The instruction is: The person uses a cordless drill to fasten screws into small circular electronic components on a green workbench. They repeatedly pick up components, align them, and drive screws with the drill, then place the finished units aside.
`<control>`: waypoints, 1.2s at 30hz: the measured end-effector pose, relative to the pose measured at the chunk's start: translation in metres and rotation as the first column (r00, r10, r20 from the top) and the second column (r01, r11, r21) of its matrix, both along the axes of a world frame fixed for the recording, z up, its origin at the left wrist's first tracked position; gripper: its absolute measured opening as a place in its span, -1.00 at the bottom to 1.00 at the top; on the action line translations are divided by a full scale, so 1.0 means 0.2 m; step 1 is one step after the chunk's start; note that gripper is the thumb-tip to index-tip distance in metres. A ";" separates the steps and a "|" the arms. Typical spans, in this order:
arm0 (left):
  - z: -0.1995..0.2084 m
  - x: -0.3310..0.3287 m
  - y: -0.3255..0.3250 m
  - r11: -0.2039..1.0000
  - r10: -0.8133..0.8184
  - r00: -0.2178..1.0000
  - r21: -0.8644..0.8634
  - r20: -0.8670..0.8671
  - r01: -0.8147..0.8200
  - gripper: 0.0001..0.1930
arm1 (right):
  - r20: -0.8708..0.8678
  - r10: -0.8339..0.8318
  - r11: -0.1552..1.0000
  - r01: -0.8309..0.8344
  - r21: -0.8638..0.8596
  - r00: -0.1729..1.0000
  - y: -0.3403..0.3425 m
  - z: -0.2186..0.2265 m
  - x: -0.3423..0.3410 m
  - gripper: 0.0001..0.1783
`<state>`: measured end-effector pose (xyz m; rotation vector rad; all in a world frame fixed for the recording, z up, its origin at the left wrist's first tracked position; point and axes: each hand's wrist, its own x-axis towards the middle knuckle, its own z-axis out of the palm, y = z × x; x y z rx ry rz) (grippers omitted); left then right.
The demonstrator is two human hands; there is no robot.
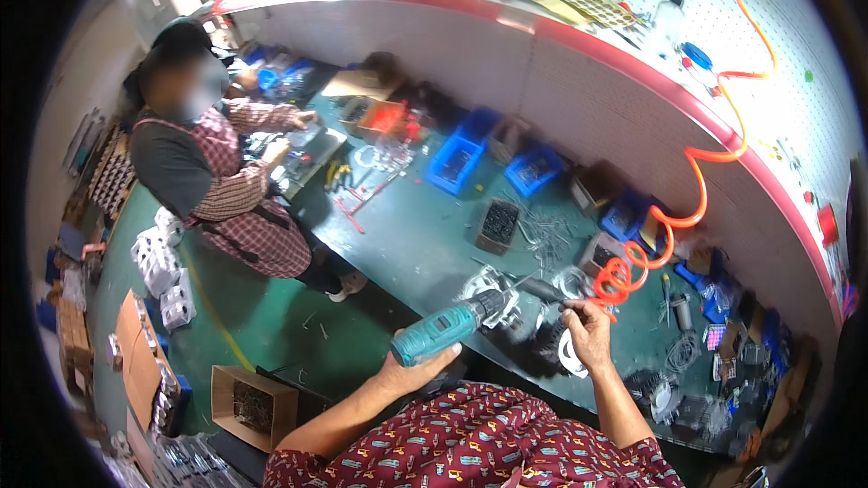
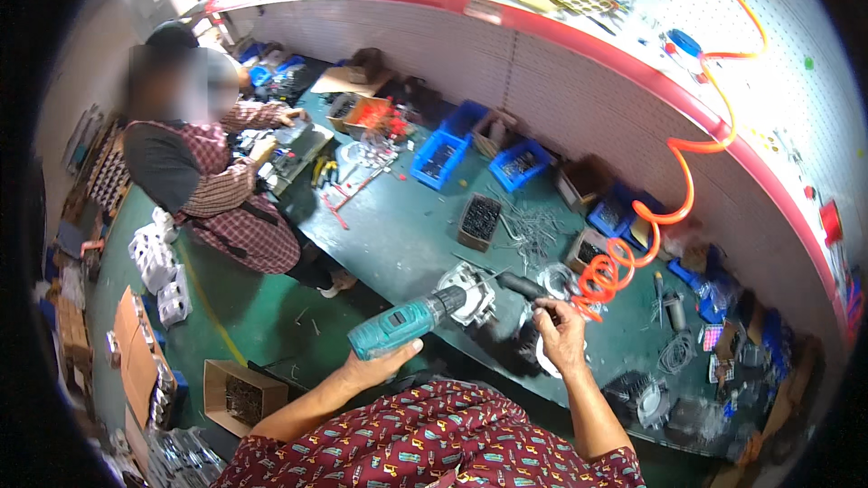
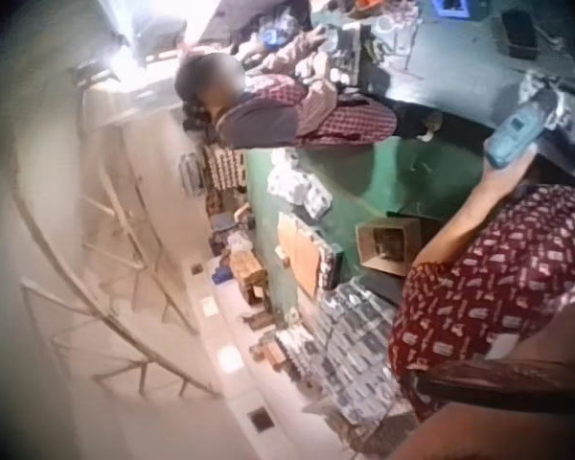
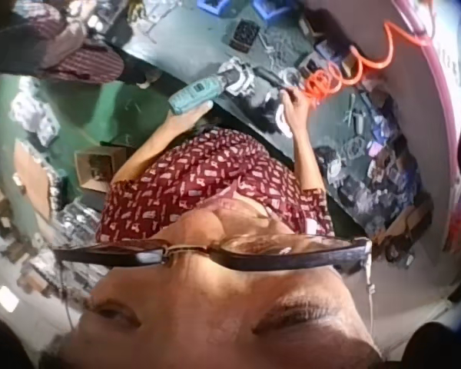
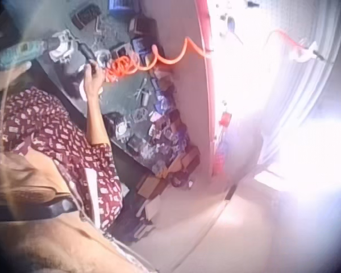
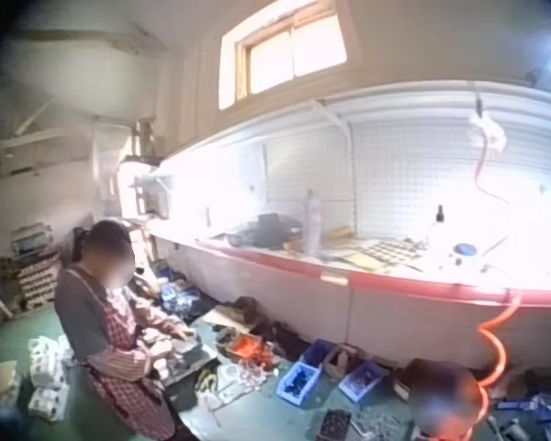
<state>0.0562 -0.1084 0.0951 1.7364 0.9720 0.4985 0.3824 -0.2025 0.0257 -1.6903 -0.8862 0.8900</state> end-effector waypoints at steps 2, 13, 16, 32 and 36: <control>0.01 0.01 0.02 0.988 0.112 0.989 0.097 0.092 -0.121 -0.74 | -0.017 0.101 0.995 -0.101 0.003 0.995 0.14 -0.05 -0.03 -0.77; -0.15 -0.27 0.34 0.977 0.199 0.977 -0.067 -0.075 -0.204 -0.72 | 0.253 0.409 0.908 -0.418 -0.023 0.877 0.81 -0.10 -0.36 -0.68; -0.28 -0.42 0.57 0.965 0.158 0.984 -0.200 -0.083 -0.171 -0.70 | 0.275 0.416 0.909 -0.402 -0.106 0.867 1.11 -0.10 -0.43 -0.69; -0.44 -1.29 1.30 0.805 -0.062 0.870 -0.539 -0.490 -0.246 -0.51 | 0.768 0.461 0.769 -0.631 -0.096 0.445 3.93 -0.91 -1.44 -0.79; -0.51 -1.39 1.48 0.758 -0.052 0.877 -0.590 -0.478 -0.277 -0.45 | 0.736 0.562 0.731 -0.643 -0.228 0.377 4.20 -1.04 -1.58 -0.78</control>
